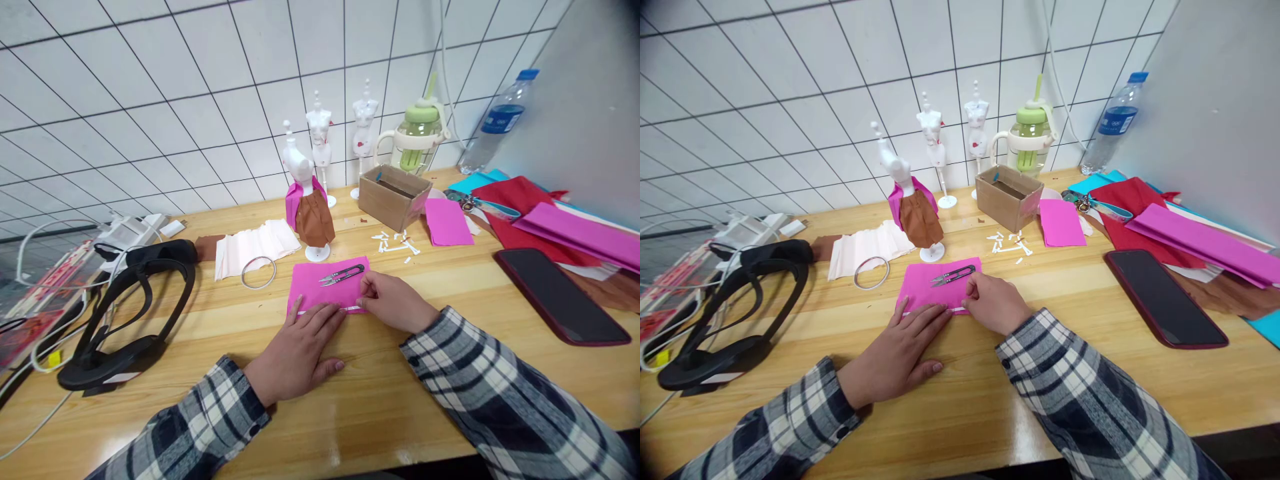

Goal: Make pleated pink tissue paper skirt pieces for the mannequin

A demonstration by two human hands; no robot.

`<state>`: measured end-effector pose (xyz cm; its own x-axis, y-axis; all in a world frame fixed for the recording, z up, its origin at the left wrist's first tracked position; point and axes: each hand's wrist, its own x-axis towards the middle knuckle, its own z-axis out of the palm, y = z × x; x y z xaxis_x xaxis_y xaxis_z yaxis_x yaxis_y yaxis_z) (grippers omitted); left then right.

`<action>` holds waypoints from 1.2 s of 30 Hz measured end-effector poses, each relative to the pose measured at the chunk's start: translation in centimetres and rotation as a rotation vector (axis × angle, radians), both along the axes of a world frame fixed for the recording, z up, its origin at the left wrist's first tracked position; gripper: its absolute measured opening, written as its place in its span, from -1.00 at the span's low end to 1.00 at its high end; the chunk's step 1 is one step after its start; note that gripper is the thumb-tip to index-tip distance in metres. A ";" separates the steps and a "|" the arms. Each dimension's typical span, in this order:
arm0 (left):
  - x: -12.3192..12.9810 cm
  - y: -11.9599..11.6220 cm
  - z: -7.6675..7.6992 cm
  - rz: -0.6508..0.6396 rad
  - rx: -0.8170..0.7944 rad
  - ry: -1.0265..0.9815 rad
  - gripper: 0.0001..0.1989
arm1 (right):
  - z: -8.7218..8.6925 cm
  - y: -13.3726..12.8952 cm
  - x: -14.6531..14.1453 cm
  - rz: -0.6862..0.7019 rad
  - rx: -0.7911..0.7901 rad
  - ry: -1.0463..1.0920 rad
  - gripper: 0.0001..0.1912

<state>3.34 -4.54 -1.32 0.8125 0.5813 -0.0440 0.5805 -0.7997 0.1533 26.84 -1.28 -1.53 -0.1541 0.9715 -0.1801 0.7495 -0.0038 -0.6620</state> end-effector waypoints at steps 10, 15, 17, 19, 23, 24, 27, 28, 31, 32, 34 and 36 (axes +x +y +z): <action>0.2 0.1 0.5 0.011 -0.029 0.006 -0.25 | 1.0 -0.2 -0.4 -0.010 0.002 -0.150 -0.89; 1.1 0.4 1.0 0.044 -0.045 0.000 -0.27 | 1.2 -0.2 -0.6 -0.014 0.006 -0.193 -0.89; 1.4 0.4 0.9 0.057 -0.033 0.011 -0.30 | 1.3 -0.3 -0.7 -0.014 0.008 -0.210 -0.90; 1.5 0.3 0.7 0.061 -0.003 0.019 -0.34 | 1.5 -0.4 -0.8 -0.006 0.015 -0.236 -0.91; 1.7 0.1 0.2 0.071 0.079 0.023 -0.41 | 1.4 -0.6 -1.0 0.018 0.065 -0.295 -0.91; 1.7 0.1 0.1 0.077 0.099 0.023 -0.42 | 1.3 -0.7 -1.0 0.023 0.076 -0.285 -0.91; 1.7 0.1 -0.2 0.082 0.166 0.032 -0.44 | 1.3 -0.8 -0.5 0.019 0.075 -0.221 -0.87; 1.6 0.1 -0.3 0.078 0.194 0.036 -0.44 | 1.4 -0.9 -0.2 0.009 0.068 -0.209 -0.86; 1.5 0.2 -0.5 0.050 0.258 0.039 -0.44 | 1.8 -0.8 0.7 0.001 0.019 -0.179 -0.91; 1.5 0.3 -0.6 0.037 0.263 0.039 -0.44 | 2.0 -0.7 1.0 0.007 0.002 -0.164 -0.93; 1.4 0.4 -0.7 0.014 0.245 0.048 -0.44 | 2.2 -0.6 1.4 0.019 -0.021 -0.154 -0.94; 1.4 0.5 -0.8 0.002 0.219 0.059 -0.43 | 2.2 -0.4 1.5 0.027 -0.015 -0.182 -0.94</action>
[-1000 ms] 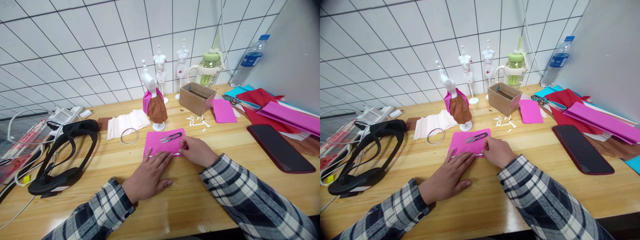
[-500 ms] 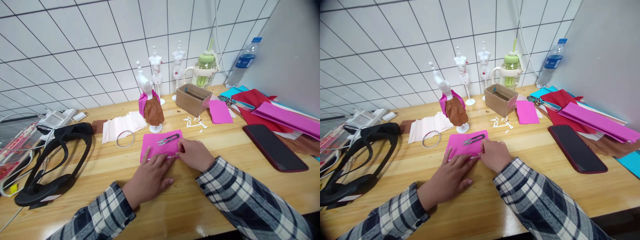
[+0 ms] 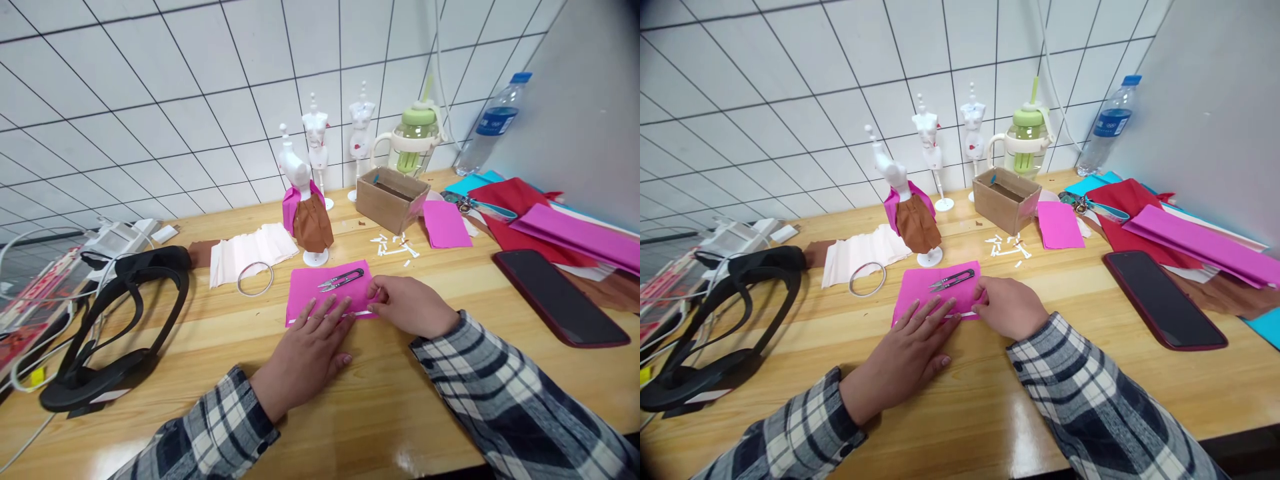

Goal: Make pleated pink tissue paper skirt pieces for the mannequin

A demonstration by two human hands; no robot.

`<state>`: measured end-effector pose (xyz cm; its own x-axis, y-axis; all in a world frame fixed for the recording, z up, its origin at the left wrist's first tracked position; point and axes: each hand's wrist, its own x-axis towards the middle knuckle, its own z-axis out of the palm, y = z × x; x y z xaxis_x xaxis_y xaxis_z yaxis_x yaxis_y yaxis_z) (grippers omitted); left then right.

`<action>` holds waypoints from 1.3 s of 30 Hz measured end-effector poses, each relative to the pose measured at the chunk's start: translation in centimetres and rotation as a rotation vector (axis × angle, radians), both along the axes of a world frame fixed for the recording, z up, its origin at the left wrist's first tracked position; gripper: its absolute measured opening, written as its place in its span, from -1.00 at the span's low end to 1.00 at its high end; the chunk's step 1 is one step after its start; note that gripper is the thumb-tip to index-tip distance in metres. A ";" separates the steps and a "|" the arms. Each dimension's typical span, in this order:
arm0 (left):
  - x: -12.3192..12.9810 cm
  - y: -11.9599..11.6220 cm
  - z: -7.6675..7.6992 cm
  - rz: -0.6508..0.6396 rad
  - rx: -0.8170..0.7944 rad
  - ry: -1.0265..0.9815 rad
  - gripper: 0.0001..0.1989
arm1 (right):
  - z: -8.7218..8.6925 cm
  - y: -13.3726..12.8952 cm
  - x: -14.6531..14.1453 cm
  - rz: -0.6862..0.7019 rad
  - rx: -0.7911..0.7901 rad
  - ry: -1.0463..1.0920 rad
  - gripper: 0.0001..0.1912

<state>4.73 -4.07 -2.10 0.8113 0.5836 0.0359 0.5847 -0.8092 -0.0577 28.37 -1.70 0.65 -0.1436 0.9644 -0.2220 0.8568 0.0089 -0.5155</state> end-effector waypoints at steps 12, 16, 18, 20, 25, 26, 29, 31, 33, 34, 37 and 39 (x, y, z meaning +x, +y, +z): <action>0.0 0.0 0.0 0.002 -0.041 -0.004 -0.44 | -0.9 0.1 0.2 0.055 0.094 -0.197 -0.85; 0.0 0.0 0.0 0.010 -0.049 -0.004 -0.44 | -1.0 0.7 1.7 0.008 0.025 -0.228 -0.75; 0.0 -0.1 0.0 0.008 -0.049 -0.007 -0.43 | -1.1 1.0 2.4 -0.006 -0.004 -0.208 -0.74; 0.0 -0.1 0.0 0.006 -0.053 -0.002 -0.43 | -1.2 1.2 2.9 -0.002 -0.019 -0.164 -0.75; 0.0 -0.1 0.1 0.004 -0.057 -0.003 -0.43 | -1.6 1.6 3.4 0.006 -0.085 -0.046 -0.77; 0.0 -0.1 0.1 0.001 -0.058 -0.006 -0.43 | -1.7 1.6 3.5 0.005 -0.082 -0.043 -0.77; 0.1 -0.1 0.1 0.010 -0.075 -0.007 -0.43 | -1.8 1.7 3.7 0.004 -0.077 -0.025 -0.78; 0.1 0.0 0.1 0.019 -0.105 -0.002 -0.42 | -1.7 1.7 3.7 0.005 -0.079 0.020 -0.81; 0.0 0.0 0.2 0.007 -0.137 -0.004 -0.39 | -1.4 1.6 3.3 -0.031 -0.014 0.048 -0.83; 0.0 0.0 0.2 -0.004 -0.152 -0.005 -0.37 | -1.3 1.5 2.9 -0.059 0.037 0.043 -0.80; -0.1 0.0 0.4 -0.015 -0.178 0.003 -0.33 | -0.8 1.0 1.5 -0.085 0.092 -0.050 -0.66; -0.1 -0.1 0.4 -0.008 -0.179 0.006 -0.31 | -0.7 0.7 0.6 -0.032 0.046 -0.129 -0.60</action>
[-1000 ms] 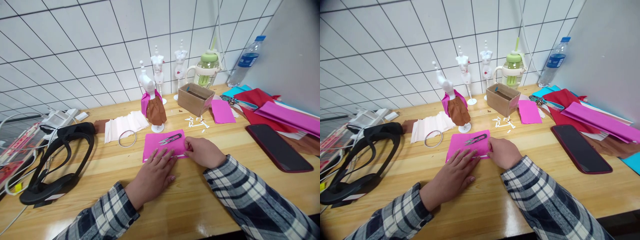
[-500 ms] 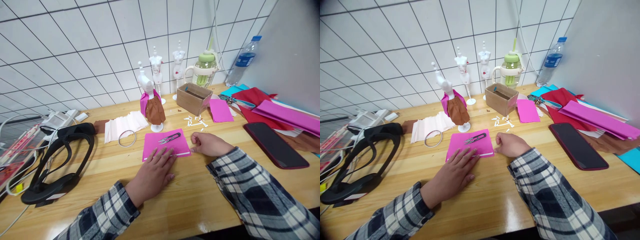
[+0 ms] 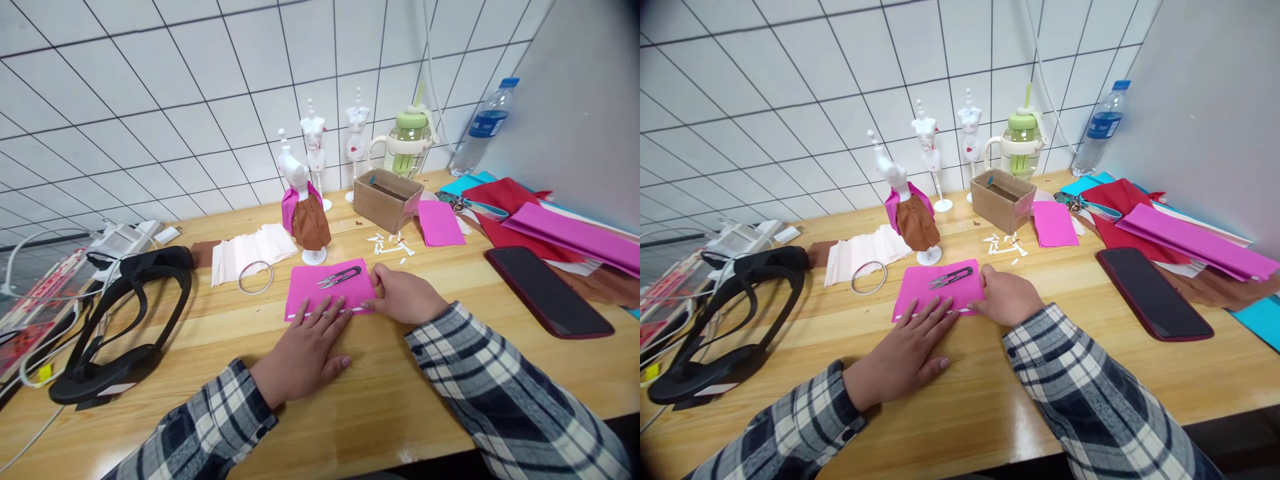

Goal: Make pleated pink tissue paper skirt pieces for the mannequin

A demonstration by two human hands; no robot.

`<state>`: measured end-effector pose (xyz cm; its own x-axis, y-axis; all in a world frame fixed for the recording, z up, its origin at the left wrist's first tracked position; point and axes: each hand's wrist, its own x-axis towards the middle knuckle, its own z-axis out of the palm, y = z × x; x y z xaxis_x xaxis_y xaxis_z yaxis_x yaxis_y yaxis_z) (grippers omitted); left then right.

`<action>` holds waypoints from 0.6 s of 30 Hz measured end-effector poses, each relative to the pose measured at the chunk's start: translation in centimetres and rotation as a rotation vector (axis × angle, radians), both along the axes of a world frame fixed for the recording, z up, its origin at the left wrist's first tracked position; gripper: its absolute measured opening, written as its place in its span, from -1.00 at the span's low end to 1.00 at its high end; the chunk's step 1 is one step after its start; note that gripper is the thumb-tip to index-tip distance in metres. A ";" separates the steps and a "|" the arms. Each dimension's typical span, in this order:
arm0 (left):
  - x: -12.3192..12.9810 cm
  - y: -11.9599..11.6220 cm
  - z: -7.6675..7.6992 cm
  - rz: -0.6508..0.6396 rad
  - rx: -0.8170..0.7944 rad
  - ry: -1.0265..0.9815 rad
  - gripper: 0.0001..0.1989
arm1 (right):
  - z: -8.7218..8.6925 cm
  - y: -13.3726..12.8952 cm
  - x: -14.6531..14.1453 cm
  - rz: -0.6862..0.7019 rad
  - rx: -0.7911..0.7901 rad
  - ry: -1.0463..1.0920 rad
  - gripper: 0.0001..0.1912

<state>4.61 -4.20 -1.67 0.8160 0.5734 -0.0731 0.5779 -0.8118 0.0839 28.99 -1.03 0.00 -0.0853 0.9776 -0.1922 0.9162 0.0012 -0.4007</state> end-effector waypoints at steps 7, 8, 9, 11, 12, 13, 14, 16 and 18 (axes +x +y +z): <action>-0.1 -0.6 -0.1 0.024 0.057 -0.024 -0.25 | -0.4 0.0 0.0 0.066 -0.038 -0.056 -0.63; -0.3 -0.7 0.0 0.045 0.077 -0.024 -0.24 | -0.5 0.1 0.3 0.069 -0.043 -0.008 -0.64; -0.5 -0.8 0.0 0.068 0.099 -0.020 -0.23 | -0.6 0.2 0.6 0.070 -0.047 0.050 -0.65; -1.0 -0.9 0.2 0.091 0.133 -0.006 -0.24 | -0.7 0.3 0.9 0.071 -0.046 0.155 -0.69; -1.2 -1.0 0.3 0.084 0.138 0.002 -0.25 | -0.7 0.3 0.9 0.063 -0.026 0.186 -0.72; -1.4 -1.0 0.3 0.068 0.134 0.008 -0.27 | -0.6 0.2 0.7 0.041 0.021 0.198 -0.76; -1.5 -1.1 0.3 0.051 0.126 0.012 -0.28 | -0.5 0.1 0.3 0.009 0.098 0.195 -0.81; -1.5 -1.1 0.2 0.038 0.108 0.015 -0.28 | -0.1 -0.2 -1.1 -0.051 0.317 0.170 -0.91; -1.5 -1.1 0.1 0.048 0.092 0.016 -0.27 | 0.0 -0.3 -2.8 -0.003 0.513 0.154 -0.76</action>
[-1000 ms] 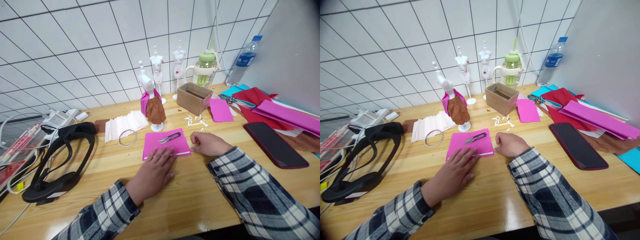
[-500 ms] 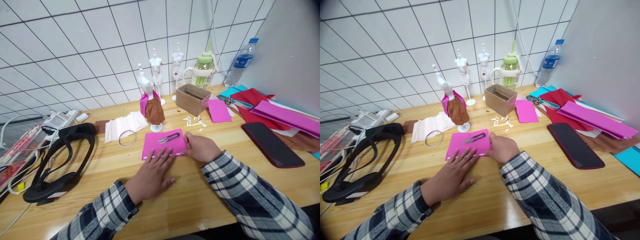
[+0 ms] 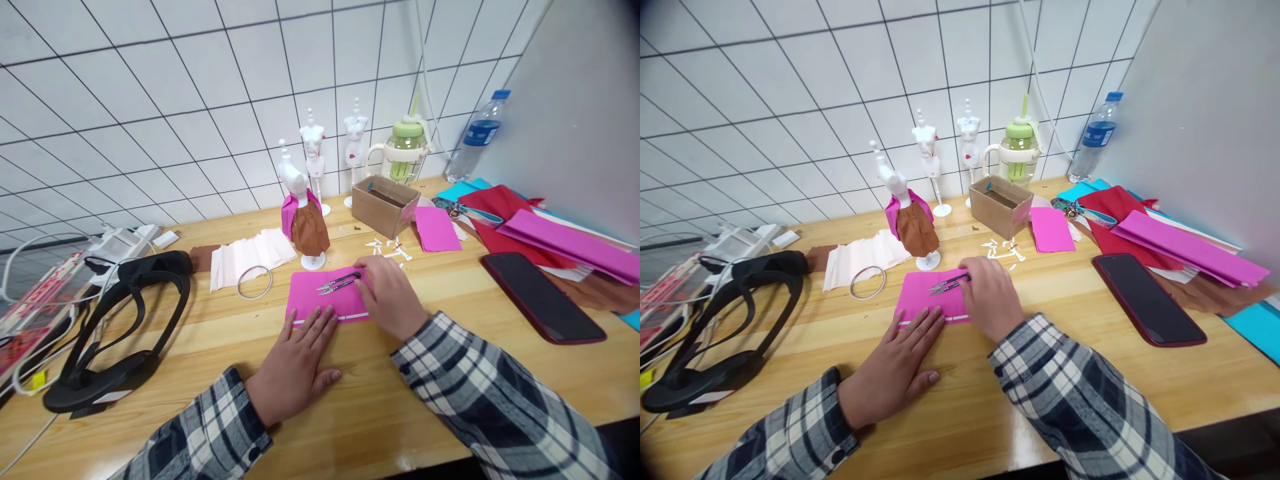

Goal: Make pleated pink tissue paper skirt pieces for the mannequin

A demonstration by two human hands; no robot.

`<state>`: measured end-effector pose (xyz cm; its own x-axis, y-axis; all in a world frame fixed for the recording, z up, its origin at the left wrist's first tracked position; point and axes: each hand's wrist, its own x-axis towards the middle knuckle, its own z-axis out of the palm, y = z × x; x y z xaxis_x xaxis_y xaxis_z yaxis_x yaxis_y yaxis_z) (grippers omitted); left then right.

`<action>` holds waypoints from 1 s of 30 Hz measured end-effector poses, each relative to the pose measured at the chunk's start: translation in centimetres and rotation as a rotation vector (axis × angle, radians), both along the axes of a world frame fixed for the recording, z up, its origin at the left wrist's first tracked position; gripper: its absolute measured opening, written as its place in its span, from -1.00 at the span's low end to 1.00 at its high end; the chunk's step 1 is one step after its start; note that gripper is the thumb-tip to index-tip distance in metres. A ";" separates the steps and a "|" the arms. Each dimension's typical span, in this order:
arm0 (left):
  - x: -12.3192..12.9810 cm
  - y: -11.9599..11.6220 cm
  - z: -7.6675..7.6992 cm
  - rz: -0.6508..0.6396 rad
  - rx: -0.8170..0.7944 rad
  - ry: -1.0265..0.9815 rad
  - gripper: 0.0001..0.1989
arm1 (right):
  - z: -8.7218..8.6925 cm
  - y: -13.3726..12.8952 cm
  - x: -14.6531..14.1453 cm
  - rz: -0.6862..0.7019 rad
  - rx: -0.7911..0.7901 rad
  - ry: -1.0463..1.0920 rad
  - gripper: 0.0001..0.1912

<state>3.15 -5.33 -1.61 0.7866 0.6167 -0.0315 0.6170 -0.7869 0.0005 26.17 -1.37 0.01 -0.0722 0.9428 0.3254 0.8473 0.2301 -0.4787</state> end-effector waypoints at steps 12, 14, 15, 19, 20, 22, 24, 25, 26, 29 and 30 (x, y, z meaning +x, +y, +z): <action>0.4 -0.2 0.3 0.061 -0.137 0.047 -0.18 | -3.5 1.4 -4.2 0.288 0.099 -0.391 -0.43; 0.4 -0.3 0.4 0.071 -0.169 0.052 -0.18 | -3.5 1.4 -4.3 0.313 0.090 -0.393 -0.46; 0.5 -0.3 0.4 0.076 -0.180 0.051 -0.18 | -3.5 1.4 -4.4 0.325 0.082 -0.384 -0.48; 0.5 -0.3 0.5 0.083 -0.196 0.037 -0.19 | -2.9 1.7 -4.3 0.285 0.029 -0.195 -0.56; 0.4 -0.3 0.5 0.081 -0.193 0.033 -0.19 | -2.7 1.9 -4.0 0.248 0.022 -0.110 -0.58; 0.3 -0.3 0.5 0.075 -0.186 0.027 -0.20 | -2.4 2.5 -2.9 0.166 0.016 0.050 -0.62; 0.3 -0.2 0.5 0.072 -0.184 0.022 -0.20 | -2.3 3.2 -1.4 0.145 0.005 0.112 -0.69; 0.3 -0.2 0.5 0.071 -0.183 0.020 -0.20 | -2.4 3.5 -0.7 0.164 -0.016 0.113 -0.70; 0.3 -0.1 0.5 0.071 -0.183 0.017 -0.19 | -2.5 3.7 0.0 0.199 -0.024 0.090 -0.73; 0.3 0.1 0.7 0.066 -0.187 0.004 -0.17 | -2.8 4.0 1.1 0.269 -0.001 -0.071 -0.82; 0.3 0.1 0.7 0.064 -0.190 0.003 -0.18 | -2.7 3.9 1.2 0.275 0.008 -0.123 -0.84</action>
